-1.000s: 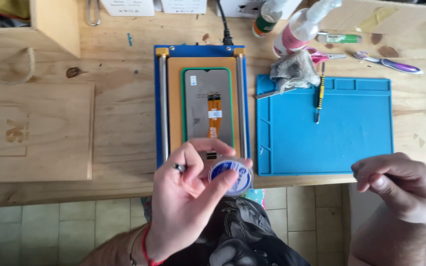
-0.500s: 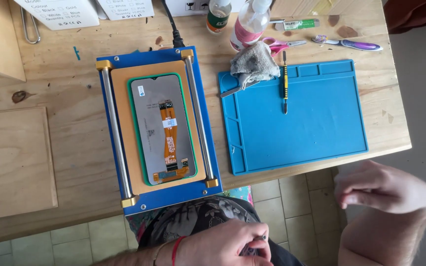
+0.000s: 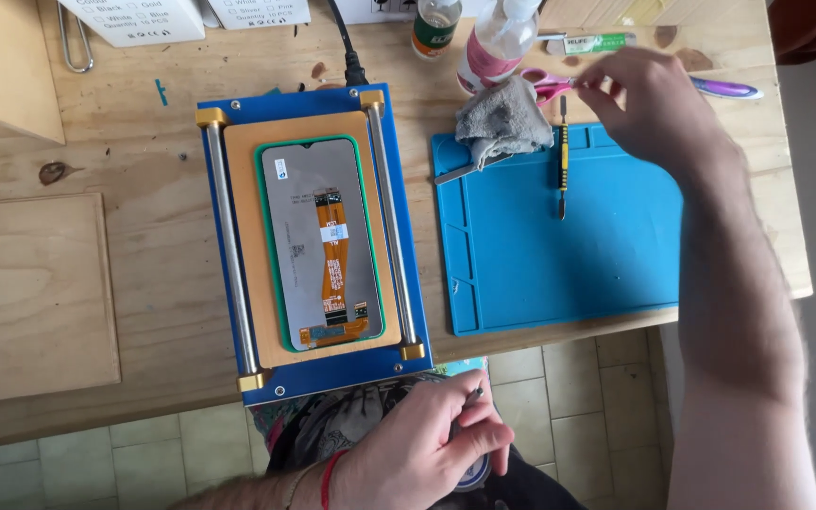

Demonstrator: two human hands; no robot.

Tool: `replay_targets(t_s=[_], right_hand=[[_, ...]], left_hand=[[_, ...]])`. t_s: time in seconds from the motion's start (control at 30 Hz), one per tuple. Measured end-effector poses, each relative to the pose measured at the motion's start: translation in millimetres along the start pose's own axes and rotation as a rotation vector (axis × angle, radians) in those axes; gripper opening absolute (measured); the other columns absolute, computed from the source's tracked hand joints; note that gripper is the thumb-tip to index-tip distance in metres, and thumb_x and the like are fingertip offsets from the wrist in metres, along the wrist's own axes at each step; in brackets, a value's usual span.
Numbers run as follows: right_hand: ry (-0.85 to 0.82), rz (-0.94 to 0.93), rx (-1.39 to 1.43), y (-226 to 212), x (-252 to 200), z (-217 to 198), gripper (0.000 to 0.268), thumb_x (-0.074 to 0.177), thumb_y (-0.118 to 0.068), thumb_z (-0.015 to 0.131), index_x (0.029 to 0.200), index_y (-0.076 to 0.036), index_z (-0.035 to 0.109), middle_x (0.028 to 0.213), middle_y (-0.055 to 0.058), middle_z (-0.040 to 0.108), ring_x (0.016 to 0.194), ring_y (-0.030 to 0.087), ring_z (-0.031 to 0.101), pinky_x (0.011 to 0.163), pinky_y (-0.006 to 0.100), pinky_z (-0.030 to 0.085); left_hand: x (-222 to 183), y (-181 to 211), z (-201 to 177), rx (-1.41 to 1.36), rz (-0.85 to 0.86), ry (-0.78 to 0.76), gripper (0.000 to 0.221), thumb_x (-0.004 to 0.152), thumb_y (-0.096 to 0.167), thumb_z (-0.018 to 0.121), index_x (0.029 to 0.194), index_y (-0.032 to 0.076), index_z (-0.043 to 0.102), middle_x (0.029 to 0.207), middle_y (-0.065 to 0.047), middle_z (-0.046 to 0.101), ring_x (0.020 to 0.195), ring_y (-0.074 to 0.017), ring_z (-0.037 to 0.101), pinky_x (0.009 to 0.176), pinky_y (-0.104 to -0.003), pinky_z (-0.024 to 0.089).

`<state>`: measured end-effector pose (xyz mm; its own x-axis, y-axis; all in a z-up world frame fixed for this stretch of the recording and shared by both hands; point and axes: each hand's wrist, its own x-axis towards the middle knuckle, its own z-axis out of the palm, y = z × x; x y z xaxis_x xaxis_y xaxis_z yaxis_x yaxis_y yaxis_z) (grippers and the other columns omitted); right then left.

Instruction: A person uses a screen separator machine and a thin wire to separate the glass from an LCD screen, then applies tape to the component.

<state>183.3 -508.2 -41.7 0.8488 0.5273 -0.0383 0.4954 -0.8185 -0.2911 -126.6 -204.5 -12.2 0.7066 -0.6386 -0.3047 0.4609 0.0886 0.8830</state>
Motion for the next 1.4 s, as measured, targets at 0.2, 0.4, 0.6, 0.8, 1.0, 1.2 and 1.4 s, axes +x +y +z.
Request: replay_targets(t_s=[0.2, 0.4, 0.6, 0.8, 1.0, 1.2, 1.4], right_hand=[[-0.006, -0.405, -0.322, 9, 60, 31, 0.041, 0.100, -0.008, 0.089, 0.136, 0.003, 0.073, 0.123, 0.023, 0.081, 0.107, 0.039, 0.081, 0.074, 0.044, 0.068], [0.011, -0.293, -0.622, -8, 45, 18, 0.048, 0.105, -0.008, 0.078, 0.150, -0.001, 0.063, 0.119, 0.015, 0.083, 0.098, 0.030, 0.084, 0.060, 0.041, 0.071], [0.445, -0.320, 0.051, 9, -58, -27, 0.027, 0.126, 0.030, 0.060, 0.140, 0.023, 0.082, 0.138, 0.031, 0.065, 0.127, 0.043, 0.065, 0.113, 0.050, 0.053], [1.026, 0.221, 1.239, 17, -189, 44, 0.022, 0.119, -0.032, 0.064, 0.127, -0.016, 0.076, 0.122, -0.001, 0.072, 0.109, 0.009, 0.064, 0.100, 0.026, 0.057], [0.669, -0.172, 2.035, -92, -199, 48, 0.050, 0.117, -0.042, 0.065, 0.146, -0.004, 0.081, 0.141, 0.009, 0.074, 0.114, 0.020, 0.073, 0.103, 0.029, 0.061], [0.804, 0.014, 1.932, -126, -197, 77, 0.046, 0.116, -0.035, 0.074, 0.156, -0.015, 0.061, 0.121, 0.009, 0.076, 0.103, 0.027, 0.073, 0.100, 0.034, 0.066], [0.859, -0.054, 1.708, -151, -188, 71, 0.049, 0.113, -0.044, 0.075, 0.145, -0.007, 0.068, 0.124, 0.009, 0.071, 0.113, 0.021, 0.069, 0.101, 0.034, 0.062]], left_hand=[[5, 28, 0, -0.108, 0.241, 0.240, 0.037, 0.114, 0.020, 0.059, 0.087, 0.017, 0.035, 0.083, -0.013, 0.075, 0.078, -0.0217, 0.075, 0.078, -0.035, 0.057], [12, 41, -12, -0.203, 0.490, 0.431, 0.033, 0.116, 0.014, 0.052, 0.089, 0.015, 0.033, 0.084, -0.012, 0.061, 0.081, -0.0233, 0.072, 0.078, -0.033, 0.055], [13, 42, -20, -0.112, 0.560, 0.531, 0.033, 0.116, 0.019, 0.050, 0.089, 0.015, 0.033, 0.085, -0.013, 0.064, 0.081, -0.0228, 0.074, 0.077, -0.032, 0.052], [20, 37, -20, -0.001, 0.620, 0.547, 0.031, 0.114, 0.009, 0.054, 0.094, 0.015, 0.030, 0.099, -0.018, 0.070, 0.082, -0.0223, 0.058, 0.078, -0.033, 0.050], [24, 35, -15, 0.015, 0.678, 0.526, 0.036, 0.110, 0.005, 0.062, 0.096, 0.015, 0.031, 0.104, -0.018, 0.070, 0.082, -0.0215, 0.059, 0.079, -0.033, 0.052], [26, 30, -15, 0.087, 0.746, 0.608, 0.048, 0.101, -0.002, 0.074, 0.096, 0.013, 0.029, 0.109, -0.019, 0.067, 0.087, -0.0229, 0.075, 0.079, -0.031, 0.070], [25, 25, -18, 0.082, 0.812, 0.610, 0.057, 0.092, -0.007, 0.082, 0.095, 0.013, 0.029, 0.115, -0.022, 0.060, 0.091, -0.0282, 0.081, 0.076, -0.032, 0.074]])
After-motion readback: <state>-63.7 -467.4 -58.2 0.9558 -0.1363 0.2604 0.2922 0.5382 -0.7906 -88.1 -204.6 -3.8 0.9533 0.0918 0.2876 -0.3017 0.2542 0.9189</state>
